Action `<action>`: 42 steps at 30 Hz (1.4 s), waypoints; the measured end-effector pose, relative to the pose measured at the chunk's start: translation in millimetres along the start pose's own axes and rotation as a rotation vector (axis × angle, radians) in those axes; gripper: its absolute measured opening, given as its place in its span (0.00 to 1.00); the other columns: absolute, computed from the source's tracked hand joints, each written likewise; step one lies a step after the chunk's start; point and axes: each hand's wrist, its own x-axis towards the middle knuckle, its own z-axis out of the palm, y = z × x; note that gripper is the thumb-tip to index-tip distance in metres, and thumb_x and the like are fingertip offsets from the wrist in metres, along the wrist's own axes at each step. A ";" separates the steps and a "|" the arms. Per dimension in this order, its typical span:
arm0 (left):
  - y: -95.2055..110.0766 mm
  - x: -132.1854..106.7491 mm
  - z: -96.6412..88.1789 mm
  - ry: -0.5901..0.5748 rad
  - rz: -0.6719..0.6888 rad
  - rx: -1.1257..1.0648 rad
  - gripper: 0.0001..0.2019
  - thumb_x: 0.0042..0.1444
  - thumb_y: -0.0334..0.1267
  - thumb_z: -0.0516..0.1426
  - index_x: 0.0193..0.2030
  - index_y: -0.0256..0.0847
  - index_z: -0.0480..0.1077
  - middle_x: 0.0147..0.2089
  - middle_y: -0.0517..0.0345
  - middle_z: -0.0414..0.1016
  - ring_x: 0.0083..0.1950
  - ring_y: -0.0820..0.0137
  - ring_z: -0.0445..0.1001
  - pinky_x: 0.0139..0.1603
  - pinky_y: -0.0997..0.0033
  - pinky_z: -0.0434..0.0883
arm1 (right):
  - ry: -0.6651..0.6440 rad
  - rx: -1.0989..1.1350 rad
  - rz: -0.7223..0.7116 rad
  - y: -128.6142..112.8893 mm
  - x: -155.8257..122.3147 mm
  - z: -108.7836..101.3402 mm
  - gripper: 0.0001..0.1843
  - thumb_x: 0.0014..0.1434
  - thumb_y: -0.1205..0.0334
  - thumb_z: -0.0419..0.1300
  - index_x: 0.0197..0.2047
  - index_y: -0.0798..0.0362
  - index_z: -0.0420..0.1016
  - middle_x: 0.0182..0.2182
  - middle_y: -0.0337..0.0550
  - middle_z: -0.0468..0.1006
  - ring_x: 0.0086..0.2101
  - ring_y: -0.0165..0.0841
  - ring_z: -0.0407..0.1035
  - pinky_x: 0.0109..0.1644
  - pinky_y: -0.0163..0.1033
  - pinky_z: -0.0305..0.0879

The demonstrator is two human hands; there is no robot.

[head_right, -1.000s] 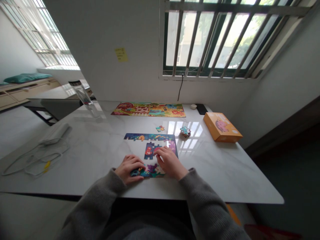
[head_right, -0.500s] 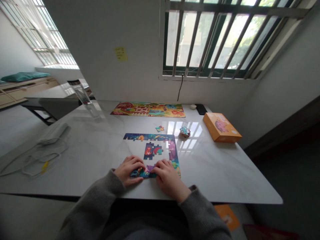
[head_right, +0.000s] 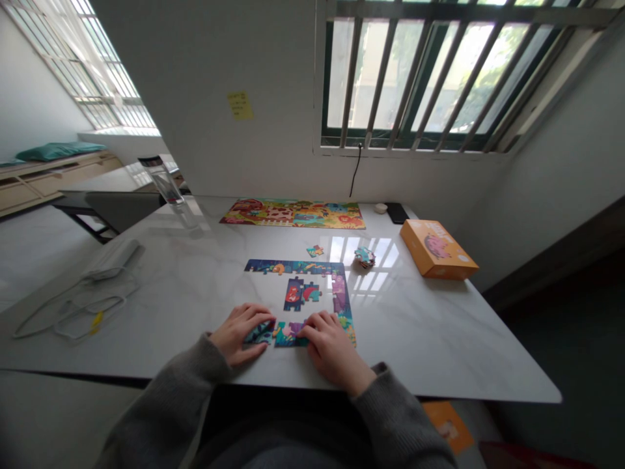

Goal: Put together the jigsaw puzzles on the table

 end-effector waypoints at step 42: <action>-16.5 -0.9 4.2 0.035 -0.033 -0.015 0.13 0.62 0.39 0.56 0.52 0.43 0.71 0.51 0.51 0.74 0.52 0.59 0.69 0.56 0.56 0.66 | 0.014 0.011 0.012 -0.7 -3.5 1.7 0.14 0.61 0.76 0.54 0.45 0.49 0.73 0.43 0.45 0.73 0.46 0.41 0.63 0.51 0.48 0.61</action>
